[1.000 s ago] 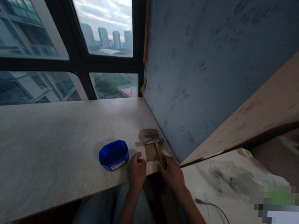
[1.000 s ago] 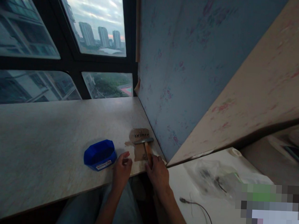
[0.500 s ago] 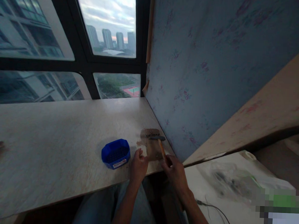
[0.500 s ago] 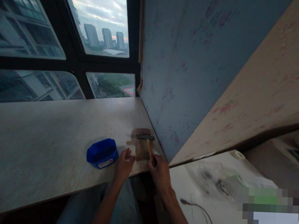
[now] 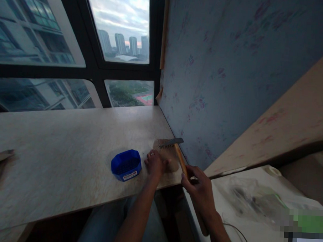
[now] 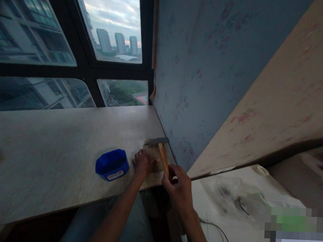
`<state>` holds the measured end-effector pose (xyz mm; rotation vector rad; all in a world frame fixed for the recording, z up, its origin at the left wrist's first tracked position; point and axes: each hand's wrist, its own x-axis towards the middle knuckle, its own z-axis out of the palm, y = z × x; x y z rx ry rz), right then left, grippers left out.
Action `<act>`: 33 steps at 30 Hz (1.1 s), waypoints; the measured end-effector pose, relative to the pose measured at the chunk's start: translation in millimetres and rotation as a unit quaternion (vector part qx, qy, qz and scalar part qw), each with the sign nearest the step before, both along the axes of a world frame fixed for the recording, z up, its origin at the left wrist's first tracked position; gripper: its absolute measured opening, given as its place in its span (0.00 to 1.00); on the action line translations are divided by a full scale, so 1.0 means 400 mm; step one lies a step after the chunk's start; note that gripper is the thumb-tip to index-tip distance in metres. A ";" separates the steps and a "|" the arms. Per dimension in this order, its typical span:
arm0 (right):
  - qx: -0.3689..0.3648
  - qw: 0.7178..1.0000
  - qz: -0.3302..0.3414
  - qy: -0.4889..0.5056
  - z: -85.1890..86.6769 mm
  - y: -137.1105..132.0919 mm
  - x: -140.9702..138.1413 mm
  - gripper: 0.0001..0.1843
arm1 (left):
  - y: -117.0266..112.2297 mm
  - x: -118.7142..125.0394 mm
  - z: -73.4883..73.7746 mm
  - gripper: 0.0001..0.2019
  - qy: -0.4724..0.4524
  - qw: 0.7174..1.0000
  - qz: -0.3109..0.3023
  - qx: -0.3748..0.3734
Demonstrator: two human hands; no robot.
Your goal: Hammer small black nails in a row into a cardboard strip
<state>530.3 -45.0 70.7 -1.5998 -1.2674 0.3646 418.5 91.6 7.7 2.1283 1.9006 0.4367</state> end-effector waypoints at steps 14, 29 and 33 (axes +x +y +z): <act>-0.003 1.000 0.001 0.002 -0.014 -0.010 0.026 0.14 | -0.004 -0.017 0.042 0.28 -0.056 0.997 -0.007 0.046; -0.058 0.997 -0.028 0.048 -0.023 -0.006 0.049 0.20 | 0.131 0.007 0.023 0.15 -0.117 0.991 -0.068 -0.019; -0.070 0.995 -0.030 0.067 -0.034 -0.003 0.055 0.21 | 0.029 -0.022 0.014 0.25 -0.291 0.955 0.052 -0.011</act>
